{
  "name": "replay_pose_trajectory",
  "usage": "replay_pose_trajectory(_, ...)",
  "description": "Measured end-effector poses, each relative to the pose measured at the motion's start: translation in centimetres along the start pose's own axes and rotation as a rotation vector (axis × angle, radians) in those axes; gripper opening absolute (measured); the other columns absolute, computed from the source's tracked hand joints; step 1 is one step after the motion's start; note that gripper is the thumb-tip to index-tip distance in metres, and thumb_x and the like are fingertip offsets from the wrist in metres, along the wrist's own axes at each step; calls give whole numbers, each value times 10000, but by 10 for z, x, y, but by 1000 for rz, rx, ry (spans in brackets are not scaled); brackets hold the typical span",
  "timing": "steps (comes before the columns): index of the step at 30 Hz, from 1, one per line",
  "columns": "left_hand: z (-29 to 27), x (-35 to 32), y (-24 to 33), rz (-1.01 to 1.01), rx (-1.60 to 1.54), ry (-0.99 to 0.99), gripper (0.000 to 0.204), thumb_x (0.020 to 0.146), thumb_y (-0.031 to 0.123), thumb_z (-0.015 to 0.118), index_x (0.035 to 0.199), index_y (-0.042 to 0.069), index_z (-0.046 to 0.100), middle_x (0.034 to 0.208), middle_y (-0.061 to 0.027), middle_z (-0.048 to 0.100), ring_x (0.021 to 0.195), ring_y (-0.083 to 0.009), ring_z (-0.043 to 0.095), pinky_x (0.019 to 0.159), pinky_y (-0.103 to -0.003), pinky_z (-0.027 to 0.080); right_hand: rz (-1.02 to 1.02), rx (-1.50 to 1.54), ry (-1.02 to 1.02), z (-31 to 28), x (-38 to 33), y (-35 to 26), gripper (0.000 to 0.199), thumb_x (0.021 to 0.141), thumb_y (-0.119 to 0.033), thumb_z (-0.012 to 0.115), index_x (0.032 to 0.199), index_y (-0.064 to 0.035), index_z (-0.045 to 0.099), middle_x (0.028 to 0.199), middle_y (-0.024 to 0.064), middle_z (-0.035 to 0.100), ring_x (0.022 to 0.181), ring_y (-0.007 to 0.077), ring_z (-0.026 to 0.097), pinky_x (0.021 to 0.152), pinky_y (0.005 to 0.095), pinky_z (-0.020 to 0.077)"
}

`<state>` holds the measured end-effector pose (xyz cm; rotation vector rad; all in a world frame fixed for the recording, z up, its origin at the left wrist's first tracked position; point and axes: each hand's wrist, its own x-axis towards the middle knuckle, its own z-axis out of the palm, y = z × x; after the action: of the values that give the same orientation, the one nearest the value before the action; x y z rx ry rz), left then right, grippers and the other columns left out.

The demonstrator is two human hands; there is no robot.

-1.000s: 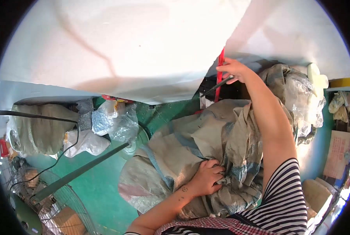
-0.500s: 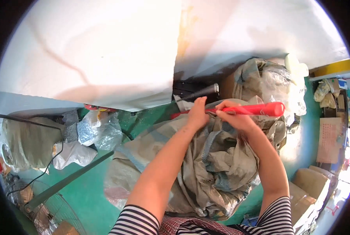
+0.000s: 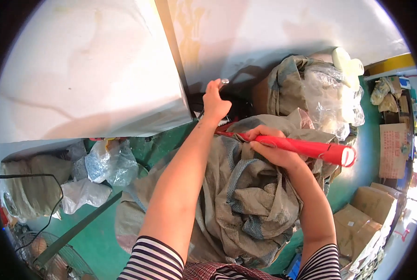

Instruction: Sweep the factory floor using a broom and a metal dustpan.

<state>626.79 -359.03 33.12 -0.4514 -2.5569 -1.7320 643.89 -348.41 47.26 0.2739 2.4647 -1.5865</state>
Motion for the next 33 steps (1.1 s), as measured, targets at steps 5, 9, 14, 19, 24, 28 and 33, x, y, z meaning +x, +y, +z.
replay_pose_trajectory(5,6,13,8,-209,86,-228,183,683,198,593,754,29,595,726,-176,602,775,-363,582,704,-413,455,6,125,136,-26,34,7,118,691,-47,579,805,-16,576,737,41,589,685,115,553,612,252,448)
replay_pose_trajectory(9,-11,11,-4,-347,0,-108,311,792,328,566,779,19,605,700,-145,603,676,-278,583,638,-349,448,146,193,200,-42,59,17,106,712,-30,576,818,-36,584,763,32,582,573,65,524,489,204,422)
replay_pose_trajectory(14,-42,-11,-16,-508,-331,-15,261,836,282,565,830,26,616,663,-17,568,622,-120,516,610,-265,418,-96,81,292,-47,47,-5,81,696,-3,565,777,-4,570,760,65,596,718,126,566,654,240,454)
replay_pose_trajectory(19,-60,-27,-7,-544,-497,75,229,841,248,568,892,29,613,783,-3,565,679,-85,462,652,-236,397,-77,7,267,-69,3,-45,83,701,22,528,776,11,560,854,93,609,809,146,558,740,257,442)
replay_pose_trajectory(24,-63,-26,-6,-572,-619,174,219,836,214,568,906,12,617,814,-6,572,681,-85,434,673,-235,390,-22,30,557,-92,-25,-101,100,713,18,525,801,-10,565,845,87,608,692,104,549,617,201,441)
replay_pose_trajectory(28,-56,-29,4,-550,-635,167,207,836,195,562,907,8,614,865,-15,585,703,-86,433,684,-234,387,-22,-33,679,-99,-33,-114,100,723,-12,548,816,-27,583,845,66,609,597,57,517,541,163,411)
replay_pose_trajectory(33,-55,-34,-1,-546,-636,117,207,835,195,566,919,11,609,934,-36,597,736,-83,453,702,-227,392,-42,35,572,-81,15,-48,96,788,-74,560,869,-40,602,736,5,574,611,66,513,571,194,417)
